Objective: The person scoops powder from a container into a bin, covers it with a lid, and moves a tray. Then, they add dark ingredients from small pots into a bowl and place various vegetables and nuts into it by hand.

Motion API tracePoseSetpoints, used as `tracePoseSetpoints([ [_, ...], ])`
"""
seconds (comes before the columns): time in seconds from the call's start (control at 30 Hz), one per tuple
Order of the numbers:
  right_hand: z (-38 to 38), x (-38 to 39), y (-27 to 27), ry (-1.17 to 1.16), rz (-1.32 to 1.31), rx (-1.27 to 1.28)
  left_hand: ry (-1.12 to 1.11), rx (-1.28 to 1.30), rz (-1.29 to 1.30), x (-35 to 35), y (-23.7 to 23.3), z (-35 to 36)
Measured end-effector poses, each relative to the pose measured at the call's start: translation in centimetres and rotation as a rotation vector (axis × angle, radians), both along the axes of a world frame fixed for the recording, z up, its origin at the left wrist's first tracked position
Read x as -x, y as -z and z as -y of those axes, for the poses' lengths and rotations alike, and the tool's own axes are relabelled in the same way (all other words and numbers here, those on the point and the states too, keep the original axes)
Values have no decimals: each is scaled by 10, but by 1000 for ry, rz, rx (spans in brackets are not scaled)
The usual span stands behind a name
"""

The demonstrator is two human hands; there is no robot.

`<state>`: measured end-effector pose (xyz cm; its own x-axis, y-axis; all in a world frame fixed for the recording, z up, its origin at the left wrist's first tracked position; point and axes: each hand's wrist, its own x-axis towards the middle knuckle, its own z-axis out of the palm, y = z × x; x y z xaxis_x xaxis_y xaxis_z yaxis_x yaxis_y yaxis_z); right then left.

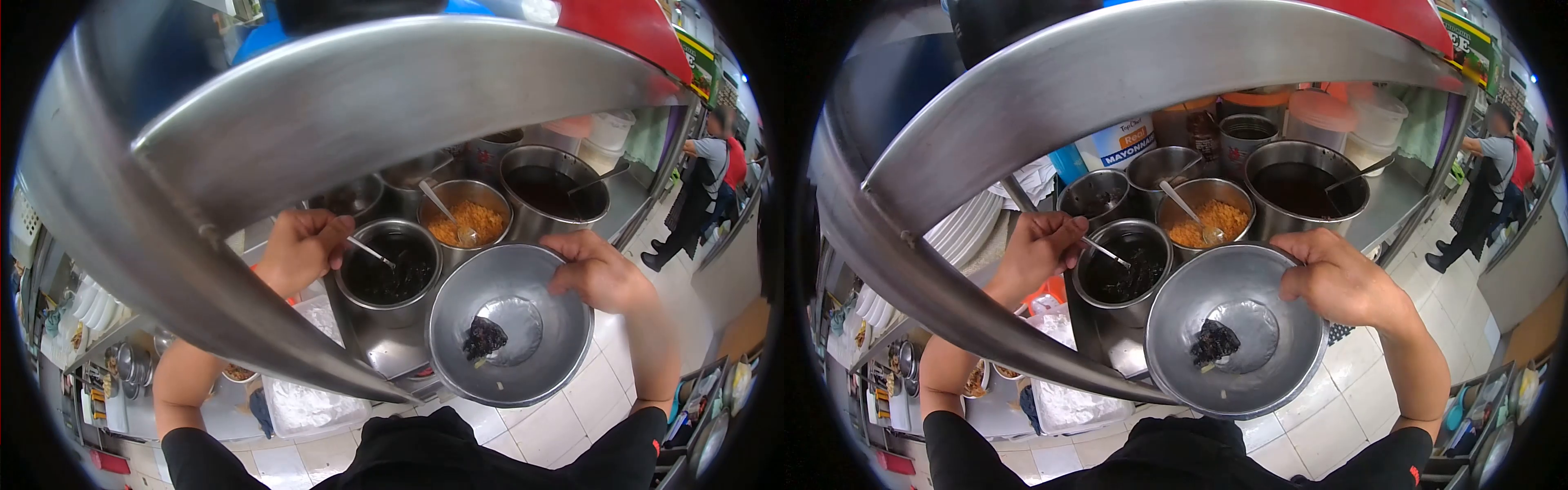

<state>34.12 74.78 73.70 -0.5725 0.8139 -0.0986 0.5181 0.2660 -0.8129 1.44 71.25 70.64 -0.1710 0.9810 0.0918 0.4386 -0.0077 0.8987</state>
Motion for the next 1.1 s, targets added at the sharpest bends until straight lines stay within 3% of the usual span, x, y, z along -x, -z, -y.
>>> tracePoseSetpoints([
  [0.23, -1, 0, 9, -17, -48, 63, -23, 99, 52, 0, 3, -4],
  [0.4, 2, 7, 12, -14, -9, 21, -37, 132, 275, 6, 5, -14],
  [0.93, -11, -2, 7, 15, -52, 79, -99, 159, 366, 15, 2, -9],
  [1.03, -10, -2, 7, 15, -16, 62, -69, 20, 221, 12, -1, 0],
  [1.1, -11, -2, 12, 14, -80, 103, 40, -293, -110, 14, 4, 7],
])
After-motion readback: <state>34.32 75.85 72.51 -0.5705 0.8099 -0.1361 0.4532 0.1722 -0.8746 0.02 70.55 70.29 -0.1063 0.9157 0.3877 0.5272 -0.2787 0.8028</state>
